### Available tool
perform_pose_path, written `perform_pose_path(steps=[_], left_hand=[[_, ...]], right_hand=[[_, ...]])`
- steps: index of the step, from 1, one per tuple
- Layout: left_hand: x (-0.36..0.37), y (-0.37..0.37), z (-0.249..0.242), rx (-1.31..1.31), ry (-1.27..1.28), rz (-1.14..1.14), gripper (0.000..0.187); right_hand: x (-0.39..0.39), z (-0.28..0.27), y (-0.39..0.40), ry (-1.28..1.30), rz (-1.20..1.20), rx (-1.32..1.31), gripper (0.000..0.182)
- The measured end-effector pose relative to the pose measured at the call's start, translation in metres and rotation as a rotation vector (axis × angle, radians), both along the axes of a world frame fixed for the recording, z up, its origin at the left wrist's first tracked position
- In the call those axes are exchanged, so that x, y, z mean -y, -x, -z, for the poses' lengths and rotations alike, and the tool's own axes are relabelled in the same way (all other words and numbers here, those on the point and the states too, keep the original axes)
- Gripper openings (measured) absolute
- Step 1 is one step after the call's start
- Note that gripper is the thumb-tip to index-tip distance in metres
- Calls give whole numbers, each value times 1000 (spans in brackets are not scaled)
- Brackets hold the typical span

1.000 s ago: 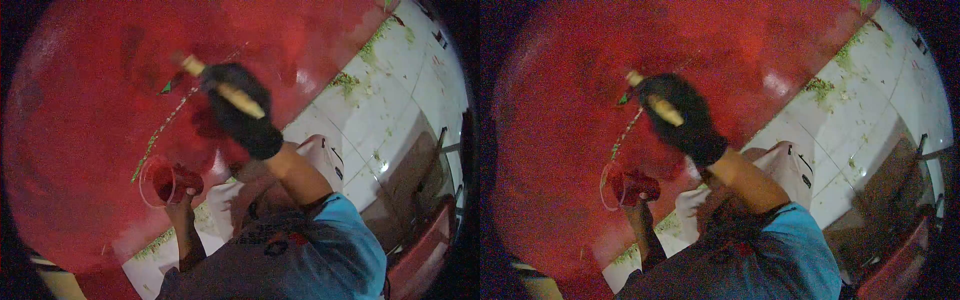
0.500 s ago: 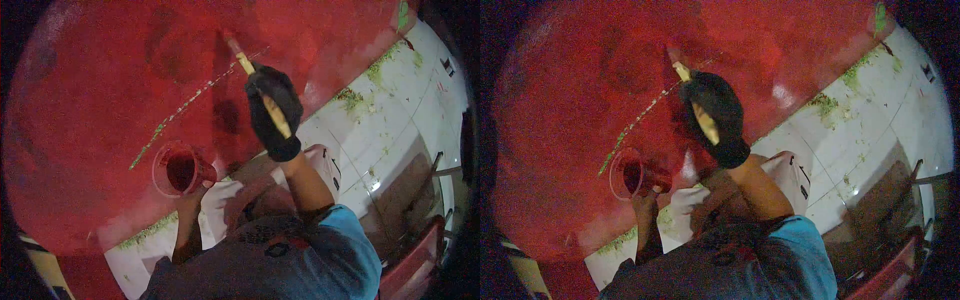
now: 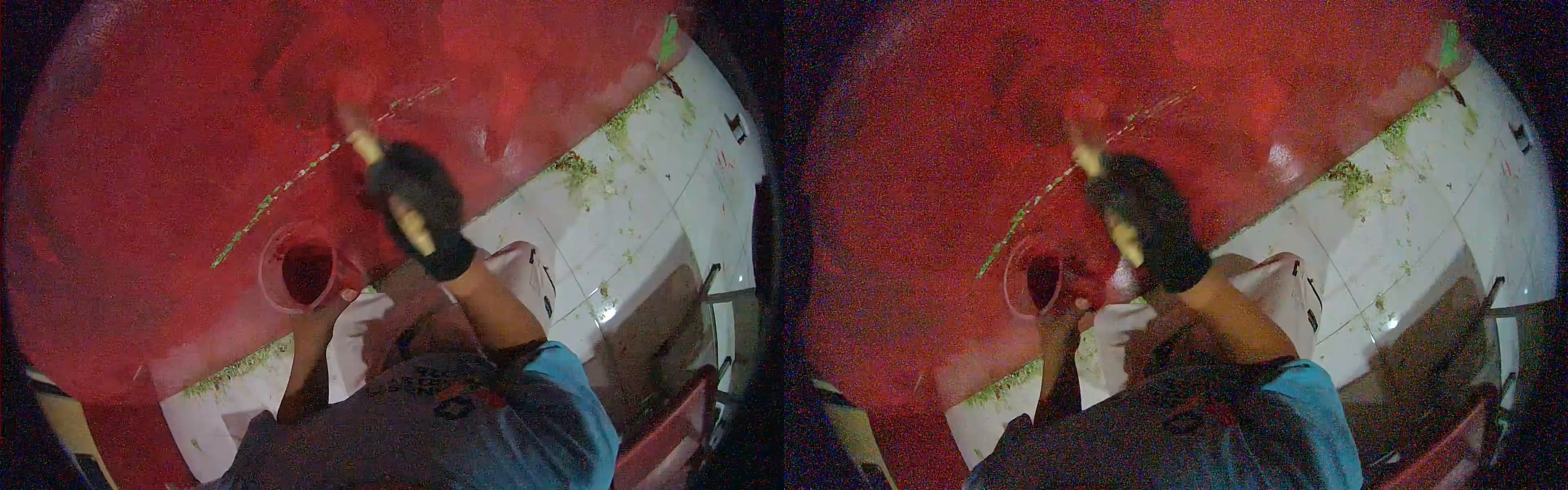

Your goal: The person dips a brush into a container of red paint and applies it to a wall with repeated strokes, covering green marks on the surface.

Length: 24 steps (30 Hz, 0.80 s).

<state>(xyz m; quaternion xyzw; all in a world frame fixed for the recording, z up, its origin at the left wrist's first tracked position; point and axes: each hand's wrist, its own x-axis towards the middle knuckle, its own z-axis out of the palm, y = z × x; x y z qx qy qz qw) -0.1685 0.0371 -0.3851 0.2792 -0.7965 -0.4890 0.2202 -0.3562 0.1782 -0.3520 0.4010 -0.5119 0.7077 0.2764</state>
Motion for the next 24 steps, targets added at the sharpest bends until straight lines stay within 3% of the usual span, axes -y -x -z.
perform_pose_path(steps=[1, 3, 5, 7, 9, 10, 11, 13, 15, 16, 19, 21, 22, 24], left_hand=[[-5, -1, -4, 1, 1, -5, 49], [-23, 9, -28, 149, -209, -82, 59], [-19, 10, -29, 203, -148, -78, 59], [-16, 6, -24, 264, -87, -76, 58], [-9, 3, -8, 29, -153, -41, 58], [-6, 2, -5, 26, -153, -43, 58], [-5, 1, -3, 62, -164, -47, 58], [-6, -2, -5, 99, -173, -53, 58], [-8, -1, -12, 353, 196, -80, 59], [-8, -1, -13, 343, 200, -82, 59], [-8, -2, -15, 246, 68, -113, 58], [-8, -2, -15, 175, -25, -132, 58], [-8, -3, -15, 135, -71, -140, 58], [-8, -3, -15, 55, -166, -157, 57]], right_hand=[[1, -2, -6, -63, -96, -139, 12], [7, 8, -4, -88, -106, -112, 15], [14, 20, -3, -147, -130, -45, 28], [-1, 9, 9, -229, -115, 88, 28], [-5, 9, 19, -73, 322, 12, 23], [-10, 14, 7, -113, 26, 350, 19], [-10, 15, 0, -114, 22, 350, 19], [-2, 10, -13, -129, -79, 217, 19], [8, 2, -22, -137, -174, 74, 19], [14, -2, -22, -141, -219, -4, 20], [5, 1, -5, -322, -312, -29, 16], [3, 0, 6, -89, -164, 149, 22], [5, -13, 12, 84, 12, -3, 16], [3, -25, 8, 29, 22, -99, 19]])
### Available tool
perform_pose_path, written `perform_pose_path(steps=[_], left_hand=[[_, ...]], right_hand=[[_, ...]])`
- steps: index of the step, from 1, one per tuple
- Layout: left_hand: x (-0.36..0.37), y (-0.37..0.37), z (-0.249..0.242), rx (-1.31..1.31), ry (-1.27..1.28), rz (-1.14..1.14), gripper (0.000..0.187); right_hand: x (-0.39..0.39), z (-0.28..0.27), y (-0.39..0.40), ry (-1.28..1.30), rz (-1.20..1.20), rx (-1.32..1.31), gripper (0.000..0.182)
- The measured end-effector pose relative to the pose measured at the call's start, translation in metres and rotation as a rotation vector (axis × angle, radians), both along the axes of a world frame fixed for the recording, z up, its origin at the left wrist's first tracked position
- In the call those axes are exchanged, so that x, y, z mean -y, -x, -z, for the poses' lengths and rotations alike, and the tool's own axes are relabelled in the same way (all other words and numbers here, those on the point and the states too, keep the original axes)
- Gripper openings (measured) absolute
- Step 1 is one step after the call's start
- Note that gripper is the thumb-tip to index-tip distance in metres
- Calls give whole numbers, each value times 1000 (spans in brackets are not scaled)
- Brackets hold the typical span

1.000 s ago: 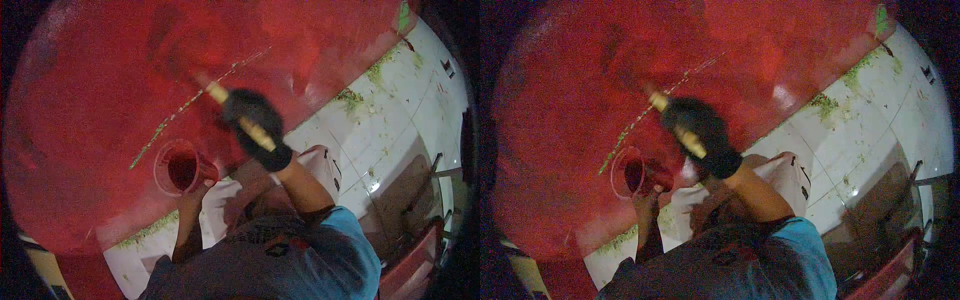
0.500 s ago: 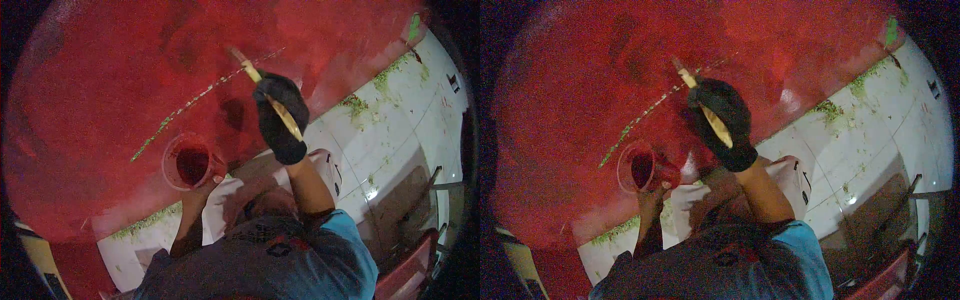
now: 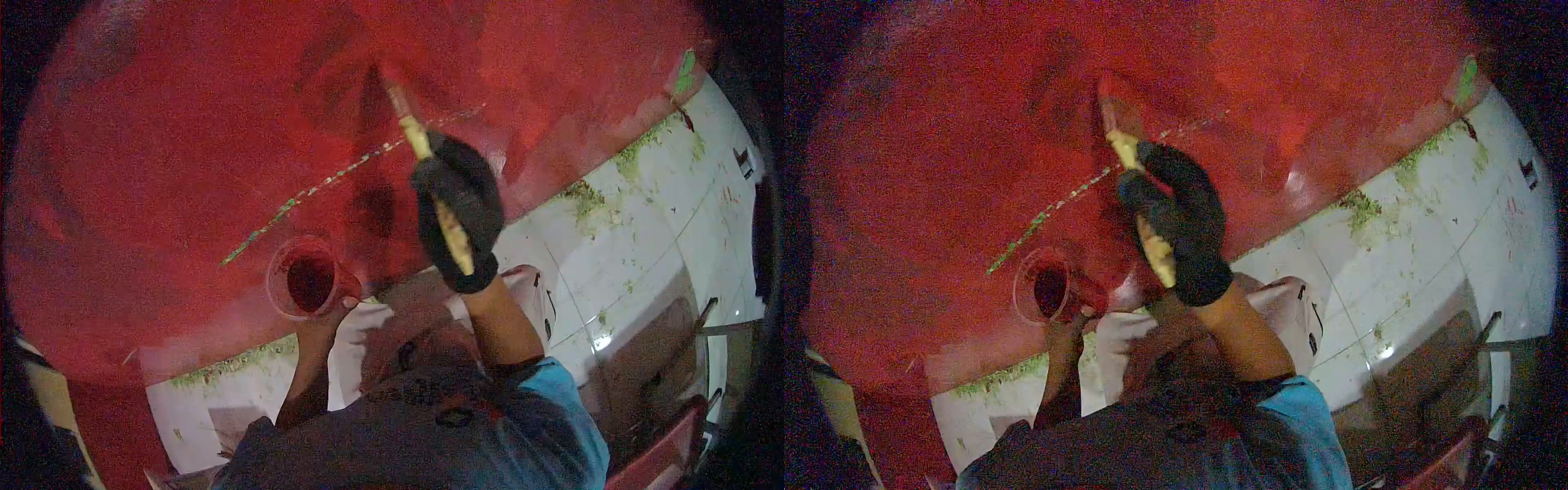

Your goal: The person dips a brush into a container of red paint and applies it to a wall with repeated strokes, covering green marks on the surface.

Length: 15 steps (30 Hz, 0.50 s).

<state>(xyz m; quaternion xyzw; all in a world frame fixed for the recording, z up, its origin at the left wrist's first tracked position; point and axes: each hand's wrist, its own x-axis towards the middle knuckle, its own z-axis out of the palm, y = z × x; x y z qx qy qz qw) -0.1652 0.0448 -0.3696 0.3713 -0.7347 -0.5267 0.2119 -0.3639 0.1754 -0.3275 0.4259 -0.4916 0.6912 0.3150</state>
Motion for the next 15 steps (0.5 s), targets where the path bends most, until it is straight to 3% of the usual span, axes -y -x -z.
perform_pose_path(steps=[3, 6, 8, 9, 10, 11, 15], left_hand=[[2, 1, -1, 98, 89, 10, 56], [14, -4, 15, 53, 50, 24, 59], [14, -3, 18, -2, 3, 31, 60], [15, -4, 19, -46, -43, 45, 61], [16, -6, 21, -52, -48, 43, 61], [17, -7, 23, -97, 31, 78, 61], [2, -1, 7, -204, 105, 118, 59]], right_hand=[[-1, -5, -11, -103, 37, -183, 24], [9, 4, -12, -220, -123, -250, 24], [-1, 10, -3, -343, -252, 315, 21], [-14, -28, 6, -103, -370, 289, 20], [-21, -34, 18, -295, 222, 113, 18], [-14, -26, 28, -81, 188, 15, 18], [23, -26, -1, -194, -29, -1, 17]])
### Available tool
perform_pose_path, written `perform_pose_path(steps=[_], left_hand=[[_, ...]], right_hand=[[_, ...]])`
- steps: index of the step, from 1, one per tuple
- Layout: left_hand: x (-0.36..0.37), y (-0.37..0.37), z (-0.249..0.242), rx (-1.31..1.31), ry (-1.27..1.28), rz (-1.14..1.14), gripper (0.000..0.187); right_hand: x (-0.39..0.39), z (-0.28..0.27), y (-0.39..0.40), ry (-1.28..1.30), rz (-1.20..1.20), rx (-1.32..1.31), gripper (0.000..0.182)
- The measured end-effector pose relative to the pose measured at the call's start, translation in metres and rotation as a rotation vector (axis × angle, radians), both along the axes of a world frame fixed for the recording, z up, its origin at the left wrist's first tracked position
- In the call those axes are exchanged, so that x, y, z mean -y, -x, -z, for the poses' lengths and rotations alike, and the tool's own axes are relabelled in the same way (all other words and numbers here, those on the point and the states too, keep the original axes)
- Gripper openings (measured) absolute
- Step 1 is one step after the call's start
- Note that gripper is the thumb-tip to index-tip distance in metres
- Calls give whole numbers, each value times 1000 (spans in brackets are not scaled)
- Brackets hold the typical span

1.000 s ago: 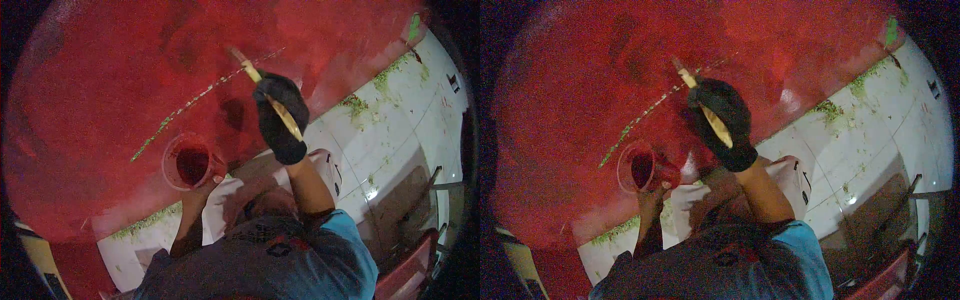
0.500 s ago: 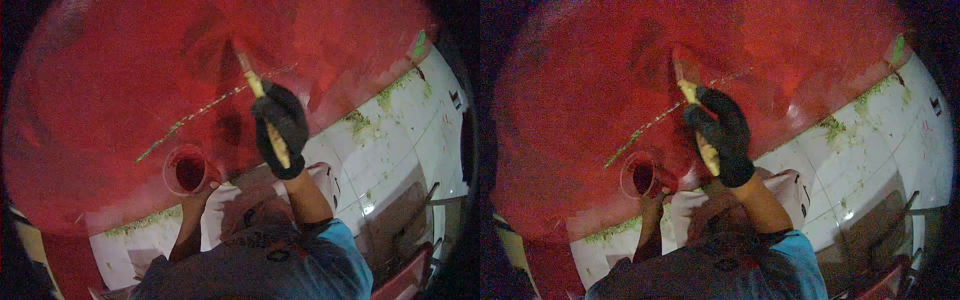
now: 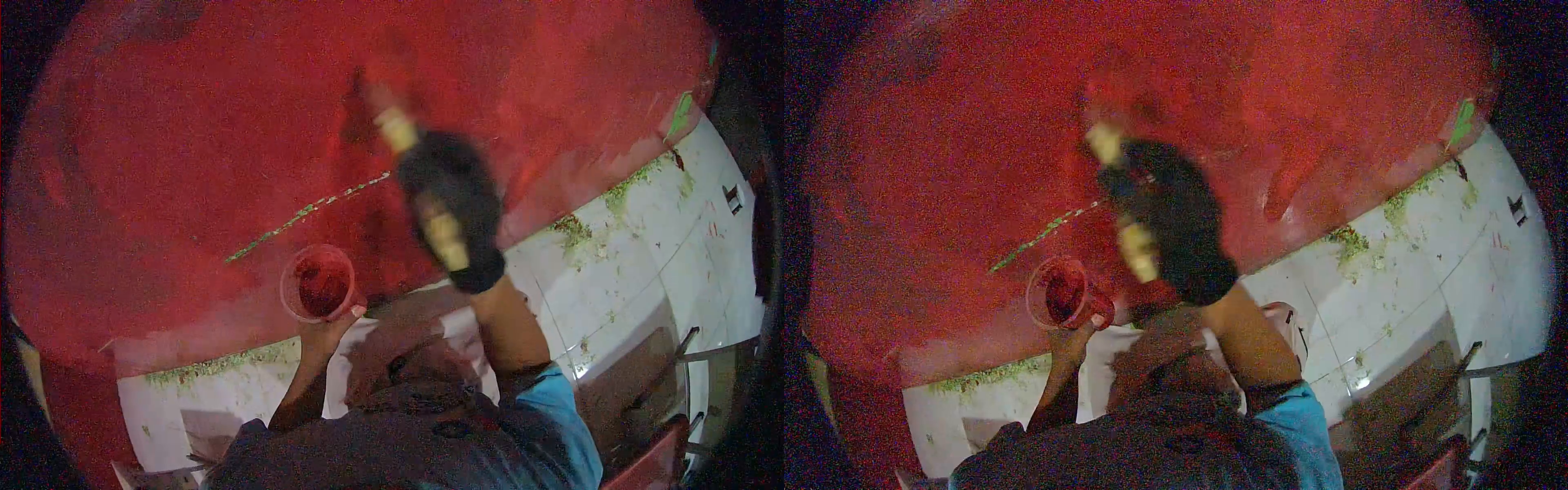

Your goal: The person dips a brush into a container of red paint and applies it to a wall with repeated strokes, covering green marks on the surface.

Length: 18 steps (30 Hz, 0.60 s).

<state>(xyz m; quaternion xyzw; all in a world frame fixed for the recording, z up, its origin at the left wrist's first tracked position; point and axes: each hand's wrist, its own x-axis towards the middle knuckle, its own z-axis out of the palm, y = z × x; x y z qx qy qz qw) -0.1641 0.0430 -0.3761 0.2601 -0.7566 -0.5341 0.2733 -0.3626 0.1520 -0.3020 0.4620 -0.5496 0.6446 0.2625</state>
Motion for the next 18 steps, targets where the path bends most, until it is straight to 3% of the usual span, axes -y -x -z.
perform_pose_path(steps=[3, 6, 10, 12, 15, 17, 18], left_hand=[[7, -2, 6, 143, 36, 45, 56], [0, -4, -6, 168, 140, -23, 52], [-5, -5, -15, 168, 13, 22, 53], [-9, -2, -15, -89, -84, 12, 55], [-12, 4, -18, -192, -156, 71, 57], [-11, 2, -15, -183, -206, 61, 56], [-10, 1, -13, -170, -256, 49, 56]], right_hand=[[6, -4, -22, -71, -147, 4, 21], [-4, -13, -30, -43, -248, -179, 20], [-4, -17, -31, -221, -272, 110, 14], [-4, -18, -31, -313, -275, 255, 15], [-4, -19, -31, -400, -267, 397, 18], [-4, -18, -34, -120, -98, -383, 15], [-7, -9, -26, -109, -183, -134, 17]])
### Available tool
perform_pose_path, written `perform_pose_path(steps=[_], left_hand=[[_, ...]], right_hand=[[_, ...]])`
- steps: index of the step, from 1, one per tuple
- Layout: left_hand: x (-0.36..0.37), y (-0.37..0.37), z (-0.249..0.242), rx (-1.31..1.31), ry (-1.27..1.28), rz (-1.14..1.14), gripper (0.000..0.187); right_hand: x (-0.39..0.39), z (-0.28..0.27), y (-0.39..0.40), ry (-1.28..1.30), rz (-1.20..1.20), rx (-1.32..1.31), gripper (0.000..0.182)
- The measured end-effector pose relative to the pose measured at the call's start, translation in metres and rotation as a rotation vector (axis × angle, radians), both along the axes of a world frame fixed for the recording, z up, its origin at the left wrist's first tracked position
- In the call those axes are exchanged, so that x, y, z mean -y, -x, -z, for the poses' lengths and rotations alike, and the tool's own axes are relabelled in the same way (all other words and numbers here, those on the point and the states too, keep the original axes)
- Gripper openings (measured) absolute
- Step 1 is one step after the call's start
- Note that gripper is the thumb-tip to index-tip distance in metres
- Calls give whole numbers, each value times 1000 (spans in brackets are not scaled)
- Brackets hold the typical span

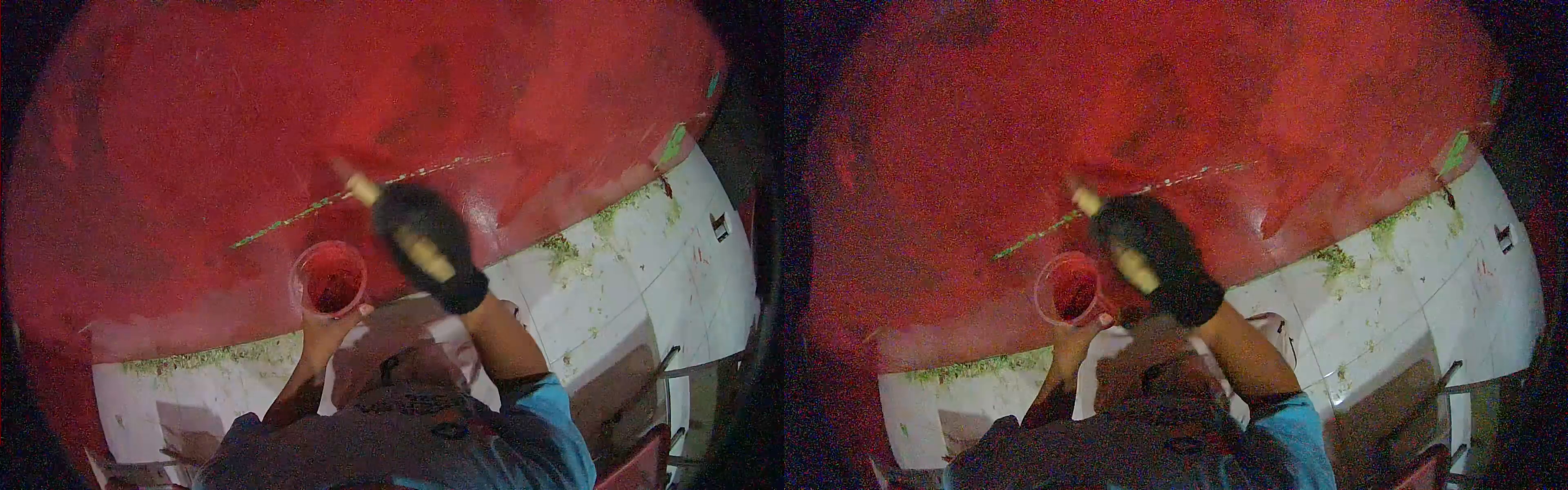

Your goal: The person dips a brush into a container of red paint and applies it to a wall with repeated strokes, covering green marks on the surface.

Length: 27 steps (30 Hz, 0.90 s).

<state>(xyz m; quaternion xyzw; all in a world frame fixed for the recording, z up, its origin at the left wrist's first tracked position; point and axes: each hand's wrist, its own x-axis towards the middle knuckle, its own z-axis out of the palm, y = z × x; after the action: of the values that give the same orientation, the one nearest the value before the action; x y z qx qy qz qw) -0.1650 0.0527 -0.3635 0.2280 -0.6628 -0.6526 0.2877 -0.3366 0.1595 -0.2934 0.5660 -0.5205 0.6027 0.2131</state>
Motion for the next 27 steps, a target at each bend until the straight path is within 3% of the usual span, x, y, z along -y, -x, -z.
perform_pose_path(steps=[1, 3, 6, 7, 9, 10, 12, 13, 16, 20, 21, 23, 24, 25, 27], left_hand=[[2, -2, 2, 3, -4, -1, 56], [4, -5, 4, 178, -48, 47, 59], [-4, -5, -9, 25, -44, 17, 59], [-8, -4, -13, 21, -48, 14, 59], [-14, -1, -19, -98, 30, -53, 60], [-11, -2, -14, -103, 30, -49, 60], [-1, -1, -1, -54, 197, -31, 63], [-1, -1, -1, -61, 194, -31, 63], [-3, -2, -2, -54, 51, -2, 65], [-5, -1, -8, -68, 50, -15, 63], [-5, -2, -10, -8, 54, 2, 64], [-3, -1, -6, -16, 69, 5, 67], [-2, 0, -3, -24, 94, 15, 70], [0, -1, -1, -30, 88, 10, 70], [3, -1, 2, 118, 99, 24, 79]], right_hand=[[-8, 3, 10, -17, -70, 256, 22], [-27, -18, 27, -53, 529, 0, 19], [-26, -34, 30, 274, 510, 171, 23], [-22, -28, 29, 271, 507, 166, 23], [-14, -5, 29, -37, 482, -89, 26], [-12, 1, 20, -36, 486, -94, 26], [-8, 9, 4, 5, 180, -129, 23], [-16, -1, 7, -122, 234, -158, 17], [-33, -15, 38, 12, 654, 25, 11], [-38, -37, 49, 206, 769, 86, 12], [-36, -29, 39, 25, 799, 51, 13], [-18, 44, 41, 11, 354, 213, 20], [-21, 43, 21, -488, 358, 500, 21], [-17, 85, 21, -203, 322, 6, 21], [-22, 90, -2, -192, 307, 60, 22]])
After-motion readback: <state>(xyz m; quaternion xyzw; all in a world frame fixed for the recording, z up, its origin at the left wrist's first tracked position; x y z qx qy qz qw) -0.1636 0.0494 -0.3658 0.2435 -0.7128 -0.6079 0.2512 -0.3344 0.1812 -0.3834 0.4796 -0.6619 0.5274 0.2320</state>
